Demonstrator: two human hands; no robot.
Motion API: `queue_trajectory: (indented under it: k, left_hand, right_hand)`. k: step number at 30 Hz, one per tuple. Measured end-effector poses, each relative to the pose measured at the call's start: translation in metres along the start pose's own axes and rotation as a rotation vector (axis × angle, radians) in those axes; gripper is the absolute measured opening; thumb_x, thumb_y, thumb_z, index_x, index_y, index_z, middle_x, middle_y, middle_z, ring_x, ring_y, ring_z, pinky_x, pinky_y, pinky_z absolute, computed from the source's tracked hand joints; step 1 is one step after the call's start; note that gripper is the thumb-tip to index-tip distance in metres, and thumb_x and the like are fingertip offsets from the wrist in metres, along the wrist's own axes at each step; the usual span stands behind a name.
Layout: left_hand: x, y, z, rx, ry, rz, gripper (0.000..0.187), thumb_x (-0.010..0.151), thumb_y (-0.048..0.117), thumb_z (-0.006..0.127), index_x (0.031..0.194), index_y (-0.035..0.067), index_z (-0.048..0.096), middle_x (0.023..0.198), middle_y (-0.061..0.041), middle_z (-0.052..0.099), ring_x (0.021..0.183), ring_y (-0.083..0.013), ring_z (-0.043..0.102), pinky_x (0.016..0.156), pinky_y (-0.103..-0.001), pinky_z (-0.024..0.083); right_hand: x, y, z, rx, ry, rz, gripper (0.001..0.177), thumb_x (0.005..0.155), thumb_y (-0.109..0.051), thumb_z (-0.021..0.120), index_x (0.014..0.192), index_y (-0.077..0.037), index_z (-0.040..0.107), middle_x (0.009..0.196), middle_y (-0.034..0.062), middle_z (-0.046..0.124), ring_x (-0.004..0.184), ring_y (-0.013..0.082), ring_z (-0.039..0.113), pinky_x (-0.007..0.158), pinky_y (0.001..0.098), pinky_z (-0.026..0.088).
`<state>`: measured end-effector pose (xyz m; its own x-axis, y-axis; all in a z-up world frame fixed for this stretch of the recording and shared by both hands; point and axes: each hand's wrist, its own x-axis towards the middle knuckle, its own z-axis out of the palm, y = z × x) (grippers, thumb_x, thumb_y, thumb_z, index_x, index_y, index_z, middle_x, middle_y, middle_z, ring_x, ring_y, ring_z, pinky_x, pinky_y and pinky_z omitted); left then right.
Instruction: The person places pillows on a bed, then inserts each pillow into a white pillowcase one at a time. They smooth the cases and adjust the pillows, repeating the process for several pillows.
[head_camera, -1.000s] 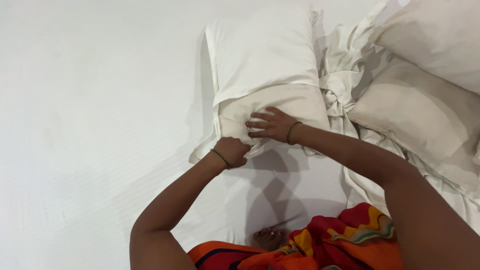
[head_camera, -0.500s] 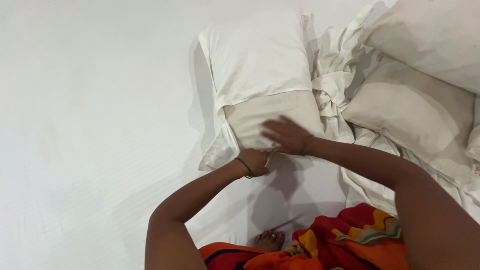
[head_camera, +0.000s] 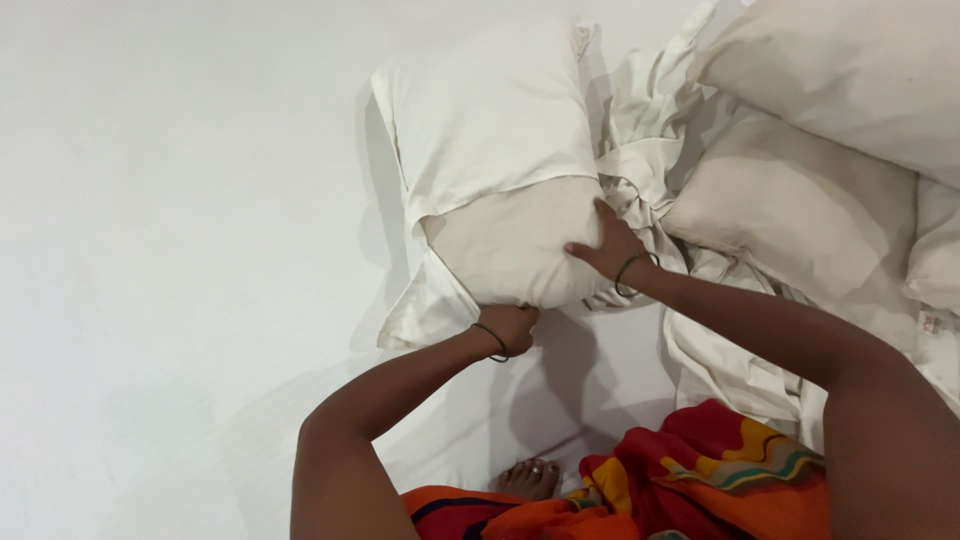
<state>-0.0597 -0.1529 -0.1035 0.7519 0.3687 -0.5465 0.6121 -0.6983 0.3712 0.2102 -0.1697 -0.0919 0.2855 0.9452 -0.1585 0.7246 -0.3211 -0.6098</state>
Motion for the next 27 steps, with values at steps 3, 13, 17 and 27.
queue_trajectory:
  k: [3,13,17,27]
  left_hand:
    - [-0.012,0.009,-0.019,-0.061,0.049,0.111,0.048,0.086,0.036,0.066,0.125,0.008,0.058,0.113,-0.014,0.072,0.104,-0.0348,0.069,0.088,-0.050,0.054]
    - [-0.049,0.066,-0.072,-0.310,0.466,0.739,0.036,0.087,0.031,0.071,0.116,0.014,0.057,0.138,-0.012,0.064,0.112,-0.0363,0.066,0.091,-0.047,0.053]
    - [-0.060,0.067,-0.086,-0.525,0.567,0.704,0.031,0.094,0.024,0.069,0.122,0.016,0.058,0.130,-0.006,0.067,0.116,-0.0317,0.069,0.100,-0.042,0.058]
    - [-0.054,0.010,-0.095,-0.123,0.549,0.063,0.025,0.092,0.021,0.062,0.116,0.012,0.065,0.106,-0.013,0.071,0.088,-0.0377,0.069,0.073,-0.053,0.053]
  right_hand:
    - [0.012,-0.026,-0.013,0.147,0.023,-0.062,0.106,0.074,-0.051,0.086,0.154,-0.005,0.035,0.146,0.0244,0.051,0.131,0.0411,0.055,0.107,0.0456,0.045]
    - [0.006,-0.111,-0.019,0.451,-0.196,0.044,0.073,0.076,-0.035,0.085,0.135,-0.013,0.048,0.128,0.0149,0.060,0.104,0.0315,0.068,0.092,0.0403,0.053]
    - [0.009,-0.080,-0.020,0.128,-0.165,-0.222,0.066,0.077,-0.039,0.086,0.129,-0.013,0.054,0.124,0.0157,0.068,0.111,0.0335,0.066,0.095,0.0437,0.051]
    - [-0.014,-0.034,-0.077,-0.586,-0.481,-0.238,0.053,0.097,-0.059,0.057,0.135,-0.022,0.057,0.102,0.0118,0.078,0.108,0.0295,0.071,0.118,0.0491,0.033]
